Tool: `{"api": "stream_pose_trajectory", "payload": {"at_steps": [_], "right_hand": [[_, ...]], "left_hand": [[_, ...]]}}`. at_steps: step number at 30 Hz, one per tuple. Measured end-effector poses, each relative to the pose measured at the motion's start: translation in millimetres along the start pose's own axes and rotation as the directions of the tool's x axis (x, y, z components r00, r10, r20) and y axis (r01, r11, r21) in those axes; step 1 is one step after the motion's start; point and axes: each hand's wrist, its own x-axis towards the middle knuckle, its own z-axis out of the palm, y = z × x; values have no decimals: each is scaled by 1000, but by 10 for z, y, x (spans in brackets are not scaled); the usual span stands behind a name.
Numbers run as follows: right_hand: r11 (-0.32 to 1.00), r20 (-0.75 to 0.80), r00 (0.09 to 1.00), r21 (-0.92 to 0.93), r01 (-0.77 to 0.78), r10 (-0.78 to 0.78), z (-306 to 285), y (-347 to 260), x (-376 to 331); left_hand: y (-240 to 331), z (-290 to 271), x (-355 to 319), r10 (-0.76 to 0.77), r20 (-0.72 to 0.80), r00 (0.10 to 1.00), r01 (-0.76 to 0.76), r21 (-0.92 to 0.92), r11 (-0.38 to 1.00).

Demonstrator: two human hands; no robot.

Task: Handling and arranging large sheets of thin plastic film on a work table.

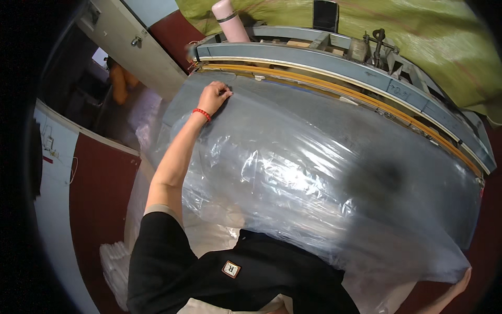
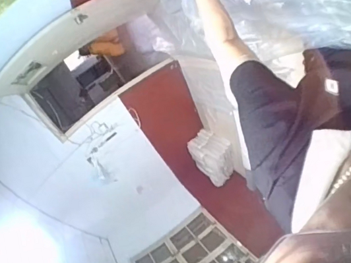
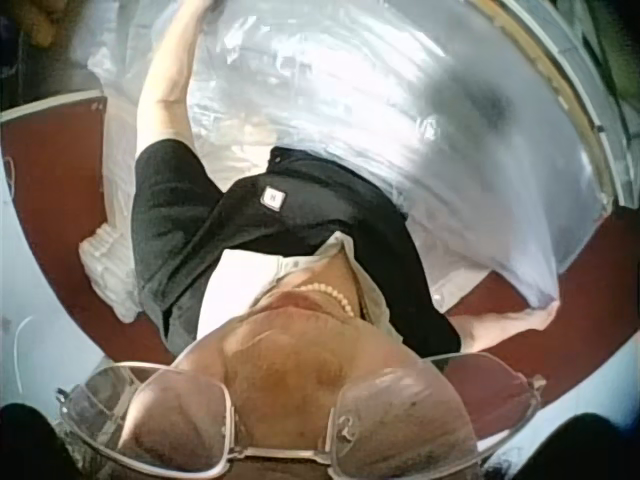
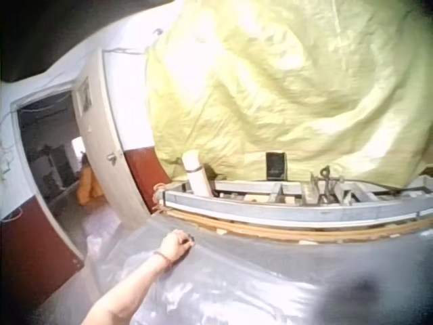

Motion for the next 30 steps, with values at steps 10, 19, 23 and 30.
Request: {"api": "stream_pose_trajectory", "payload": {"at_steps": [10,19,23,30], "right_hand": [[997,-24,999,69,-27,28,-363,561,279],[948,-69,985,269,172,-159,845,-37,1337],[602,-52,796,-684,412,-603,2219,-228,1157],[853,-222,825,-83,516,-520,3150,-256,1197]], "left_hand": [[459,-40,23,4,50,999,-2,-51,999],[43,-197,490,-246,-437,865,112,-309,945],[-827,241,480,-562,-208,800,232,-757,610],[-1566,629,742,-587,-306,750,187,-753,631]]}}
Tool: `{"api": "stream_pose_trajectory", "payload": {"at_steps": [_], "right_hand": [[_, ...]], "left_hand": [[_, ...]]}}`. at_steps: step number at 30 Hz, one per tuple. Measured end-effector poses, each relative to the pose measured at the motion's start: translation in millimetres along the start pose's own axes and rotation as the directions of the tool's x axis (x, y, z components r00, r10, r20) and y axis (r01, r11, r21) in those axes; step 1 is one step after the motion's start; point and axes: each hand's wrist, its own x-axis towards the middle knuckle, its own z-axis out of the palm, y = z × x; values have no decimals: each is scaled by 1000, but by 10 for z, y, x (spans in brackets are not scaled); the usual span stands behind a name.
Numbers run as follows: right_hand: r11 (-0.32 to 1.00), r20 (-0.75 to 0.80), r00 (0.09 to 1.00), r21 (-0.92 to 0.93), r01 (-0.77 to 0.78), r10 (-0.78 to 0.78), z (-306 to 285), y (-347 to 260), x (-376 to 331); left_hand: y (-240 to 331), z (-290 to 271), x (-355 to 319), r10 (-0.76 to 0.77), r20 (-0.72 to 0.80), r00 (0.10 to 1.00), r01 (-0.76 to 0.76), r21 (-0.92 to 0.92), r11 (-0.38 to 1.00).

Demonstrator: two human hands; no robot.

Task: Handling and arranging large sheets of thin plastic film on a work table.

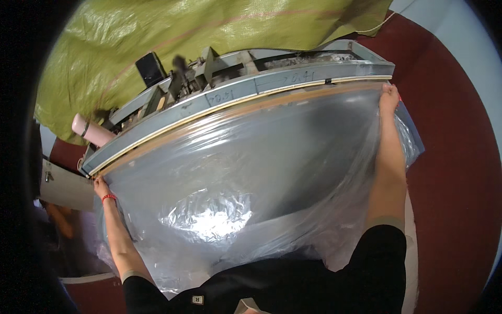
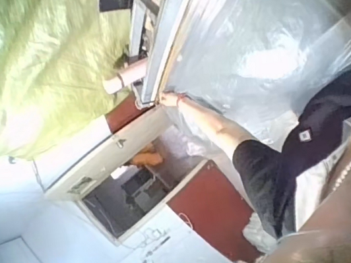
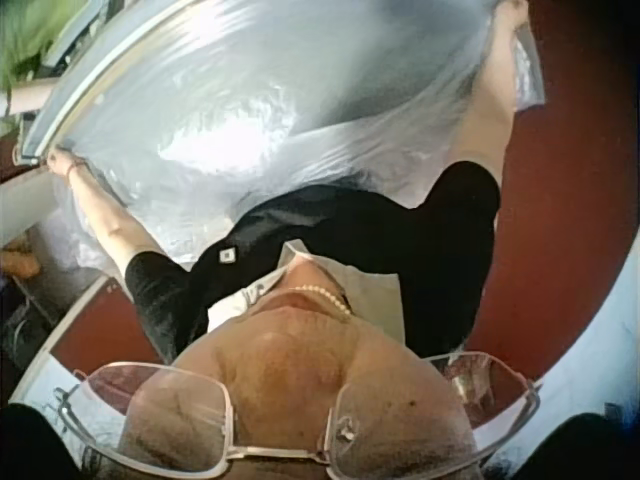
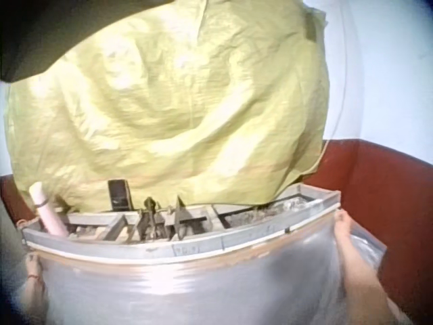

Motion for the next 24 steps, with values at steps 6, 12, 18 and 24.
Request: {"api": "stream_pose_trajectory", "payload": {"at_steps": [6,12,18,24], "right_hand": [[972,140,969,87,-218,205,87,-211,-49],[975,-167,969,-158,158,-184,-12,230,210],[904,87,941,261,-339,328,-30,-730,84],[866,276,918,336,-370,285,-267,-961,66]], "left_hand": [[-56,-39,70,-48,8,999,48,-123,991],[-188,206,144,-13,-13,1000,12,-111,994],[11,-175,92,-128,-39,991,127,-30,991],[416,-107,-175,-152,58,987,160,-179,971]]}}
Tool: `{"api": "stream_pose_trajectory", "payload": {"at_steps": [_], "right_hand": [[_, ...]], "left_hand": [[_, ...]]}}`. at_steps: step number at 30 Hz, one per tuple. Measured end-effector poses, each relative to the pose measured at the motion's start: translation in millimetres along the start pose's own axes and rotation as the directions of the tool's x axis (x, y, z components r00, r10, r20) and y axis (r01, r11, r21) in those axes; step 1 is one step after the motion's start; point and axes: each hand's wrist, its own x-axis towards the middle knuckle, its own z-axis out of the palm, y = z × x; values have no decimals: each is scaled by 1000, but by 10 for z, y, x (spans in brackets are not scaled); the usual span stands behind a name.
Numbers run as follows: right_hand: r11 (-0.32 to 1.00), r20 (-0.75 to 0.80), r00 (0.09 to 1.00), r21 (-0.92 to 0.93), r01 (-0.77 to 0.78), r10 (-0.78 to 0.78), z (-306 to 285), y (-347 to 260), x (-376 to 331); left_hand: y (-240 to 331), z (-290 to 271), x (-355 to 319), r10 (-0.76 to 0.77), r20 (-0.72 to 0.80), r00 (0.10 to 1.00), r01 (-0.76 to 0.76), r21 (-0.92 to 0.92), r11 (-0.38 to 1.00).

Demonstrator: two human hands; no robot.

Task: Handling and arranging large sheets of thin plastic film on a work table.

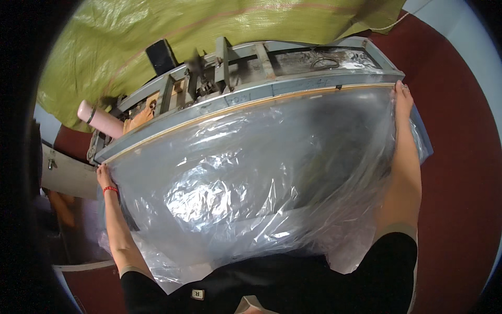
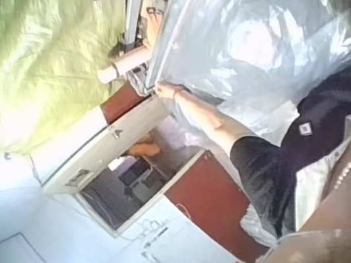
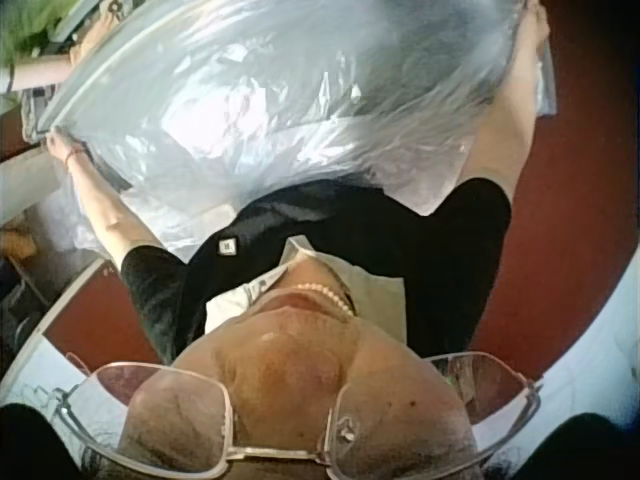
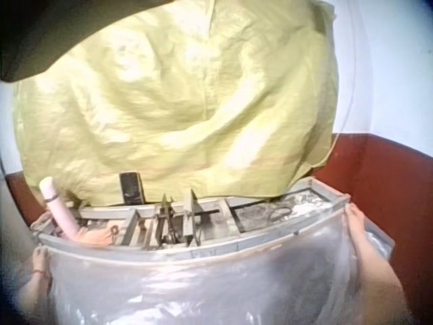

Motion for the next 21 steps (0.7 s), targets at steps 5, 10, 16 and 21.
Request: {"api": "stream_pose_trajectory", "payload": {"at_steps": [5,10,16,21], "right_hand": [[963,-79,987,-244,114,-137,-537,-243,-392],[830,-322,900,-552,73,-293,-1890,187,-11],[734,210,809,-342,587,-549,477,-1601,-1634],[740,827,166,367,563,-537,2168,-2321,-3659]], "left_hand": [[673,8,-573,50,308,950,-87,107,990],[1398,131,-1445,73,454,888,-153,140,978],[2087,209,-2153,95,568,818,-45,-101,994],[2383,-59,-2424,173,595,785,-84,-175,981]]}}
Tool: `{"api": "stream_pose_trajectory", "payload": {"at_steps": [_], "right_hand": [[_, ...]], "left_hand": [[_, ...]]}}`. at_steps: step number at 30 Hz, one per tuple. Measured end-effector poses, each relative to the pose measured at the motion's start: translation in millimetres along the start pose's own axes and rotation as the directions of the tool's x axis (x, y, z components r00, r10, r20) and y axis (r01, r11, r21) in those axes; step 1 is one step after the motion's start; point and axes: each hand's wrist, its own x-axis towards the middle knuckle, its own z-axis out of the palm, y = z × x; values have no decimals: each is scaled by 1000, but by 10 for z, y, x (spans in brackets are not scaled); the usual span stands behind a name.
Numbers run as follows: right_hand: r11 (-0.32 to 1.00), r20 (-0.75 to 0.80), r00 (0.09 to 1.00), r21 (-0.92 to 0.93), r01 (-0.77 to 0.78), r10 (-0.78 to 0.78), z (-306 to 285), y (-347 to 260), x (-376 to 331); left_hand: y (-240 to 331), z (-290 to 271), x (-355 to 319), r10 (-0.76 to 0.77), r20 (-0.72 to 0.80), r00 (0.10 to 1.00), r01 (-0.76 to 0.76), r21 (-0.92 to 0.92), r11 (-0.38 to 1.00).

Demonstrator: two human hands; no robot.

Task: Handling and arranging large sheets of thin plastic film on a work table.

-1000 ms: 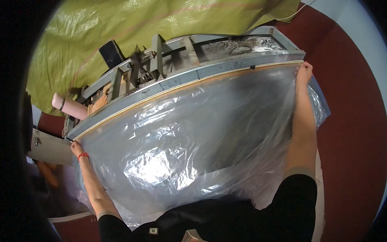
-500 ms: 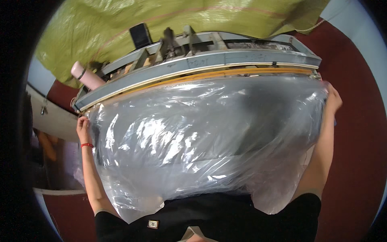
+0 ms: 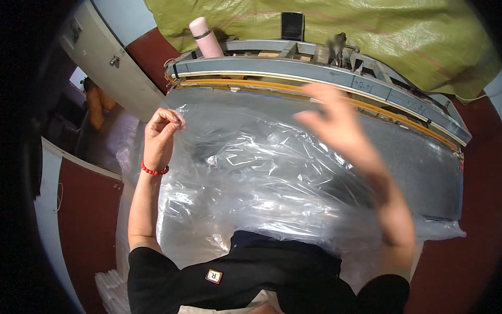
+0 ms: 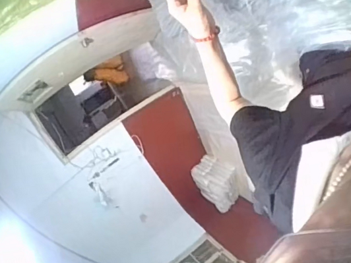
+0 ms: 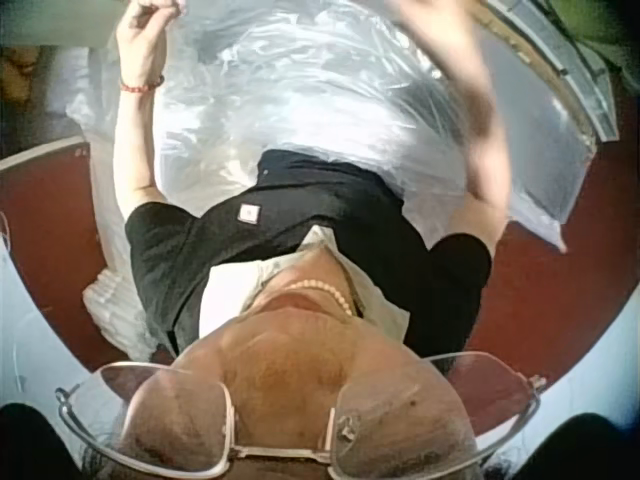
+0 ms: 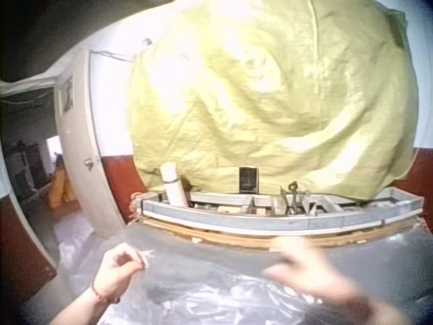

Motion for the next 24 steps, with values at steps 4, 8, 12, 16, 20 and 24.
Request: {"api": "stream_pose_trajectory", "payload": {"at_steps": [4,8,12,16,20,24], "right_hand": [[969,-106,983,184,167,-149,990,-251,274],[736,345,937,621,-270,52,911,-257,55],[861,92,897,254,-441,432,-42,311,-564],[772,-391,705,26,-635,592,-1360,1204,-1692],[694,-706,496,-8,-720,506,-2806,1392,-2942],[484,-852,285,-43,-874,439,-3726,1561,-3921]], "left_hand": [[225,19,-72,75,62,995,-87,234,968],[284,-425,-144,-310,344,886,79,547,833],[-281,-583,-647,-575,479,663,267,566,780],[-937,-201,-1326,-420,655,629,68,492,868],[-917,150,-1422,-491,712,502,70,533,843],[-914,-171,-1402,-637,641,427,226,607,762]]}}
